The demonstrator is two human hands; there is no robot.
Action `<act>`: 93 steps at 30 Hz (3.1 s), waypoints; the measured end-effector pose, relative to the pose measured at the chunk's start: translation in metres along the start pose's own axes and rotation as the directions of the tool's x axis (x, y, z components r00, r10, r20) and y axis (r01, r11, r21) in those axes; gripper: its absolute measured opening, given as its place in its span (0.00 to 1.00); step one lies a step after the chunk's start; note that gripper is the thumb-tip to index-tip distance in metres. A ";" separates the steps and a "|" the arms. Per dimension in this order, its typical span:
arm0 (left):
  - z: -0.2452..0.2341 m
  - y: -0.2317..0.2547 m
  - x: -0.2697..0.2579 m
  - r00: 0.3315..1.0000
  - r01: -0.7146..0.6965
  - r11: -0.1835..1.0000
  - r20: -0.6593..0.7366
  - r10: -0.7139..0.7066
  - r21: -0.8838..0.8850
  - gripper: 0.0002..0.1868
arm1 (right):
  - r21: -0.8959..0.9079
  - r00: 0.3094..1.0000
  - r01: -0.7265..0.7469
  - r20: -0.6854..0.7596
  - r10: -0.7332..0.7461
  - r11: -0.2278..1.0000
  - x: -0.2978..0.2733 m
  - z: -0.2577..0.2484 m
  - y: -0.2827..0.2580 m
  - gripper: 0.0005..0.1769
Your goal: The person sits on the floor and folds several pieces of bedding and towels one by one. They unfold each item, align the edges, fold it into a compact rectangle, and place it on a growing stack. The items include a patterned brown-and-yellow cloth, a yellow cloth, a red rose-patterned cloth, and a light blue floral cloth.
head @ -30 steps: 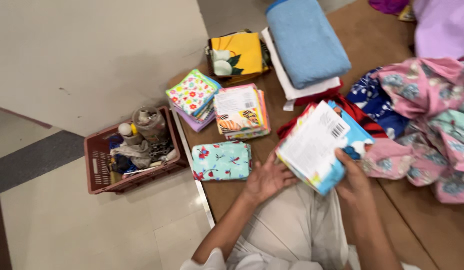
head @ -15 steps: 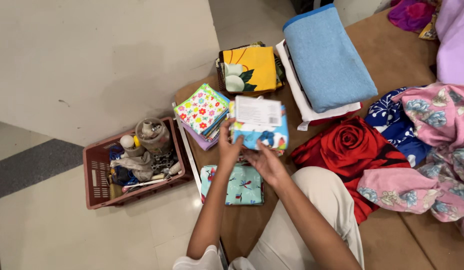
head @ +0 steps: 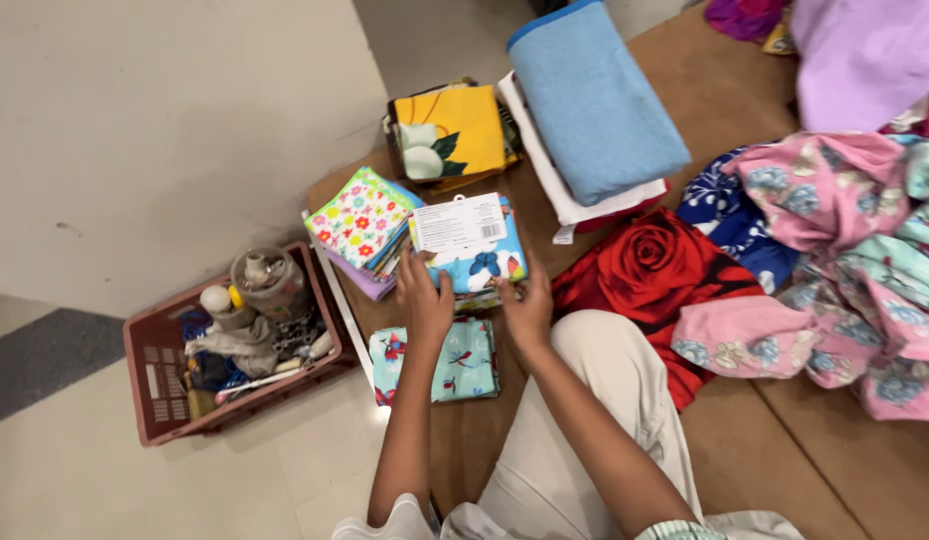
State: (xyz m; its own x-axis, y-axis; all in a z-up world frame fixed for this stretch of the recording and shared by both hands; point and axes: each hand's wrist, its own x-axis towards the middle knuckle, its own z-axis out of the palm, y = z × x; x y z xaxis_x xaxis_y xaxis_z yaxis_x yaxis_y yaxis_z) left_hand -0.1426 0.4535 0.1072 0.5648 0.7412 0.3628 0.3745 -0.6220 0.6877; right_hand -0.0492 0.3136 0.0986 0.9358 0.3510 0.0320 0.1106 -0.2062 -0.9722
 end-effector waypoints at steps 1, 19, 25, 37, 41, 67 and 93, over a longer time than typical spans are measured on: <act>-0.005 0.012 -0.003 1.000 -0.014 0.996 0.012 0.013 0.091 0.23 | -0.091 0.990 0.138 -0.006 -0.139 0.986 -0.003 -0.003 -0.007 0.41; 0.023 0.227 -0.080 0.754 -0.609 0.793 0.316 0.577 0.004 0.41 | -0.640 0.810 0.529 0.184 -0.557 0.557 -0.062 -0.221 -0.034 0.40; 0.110 0.320 -0.147 0.521 -0.733 0.617 0.346 0.780 -0.286 0.40 | -0.804 0.889 0.252 -0.027 -0.457 0.539 -0.080 -0.372 0.004 0.35; 0.220 0.389 -0.230 0.297 -0.707 0.479 0.396 0.869 -0.521 0.42 | -0.882 0.885 -0.104 -0.293 -0.361 0.459 -0.108 -0.502 0.023 0.32; 0.284 0.426 -0.196 0.232 -0.846 0.348 0.309 0.922 -0.403 0.38 | -0.928 0.816 0.008 -0.209 -0.539 0.372 -0.046 -0.554 0.002 0.24; 0.441 0.387 -0.190 0.146 -0.697 0.477 0.545 0.826 -0.535 0.37 | 0.354 0.676 0.106 -0.711 0.194 0.929 0.077 -0.584 0.171 0.26; 0.281 0.263 -0.280 0.240 0.777 0.536 0.942 0.233 -0.330 0.39 | -0.418 0.915 -0.091 0.323 0.241 0.904 -0.227 -0.408 0.066 0.25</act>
State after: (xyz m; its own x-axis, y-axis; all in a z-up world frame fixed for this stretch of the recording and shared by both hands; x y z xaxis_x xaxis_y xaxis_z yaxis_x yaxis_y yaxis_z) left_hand 0.0048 0.0113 0.0100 0.9157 -0.2054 -0.3453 0.3967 0.3263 0.8580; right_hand -0.1173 -0.1522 0.1215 0.7752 0.5662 -0.2803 0.1544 -0.6000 -0.7850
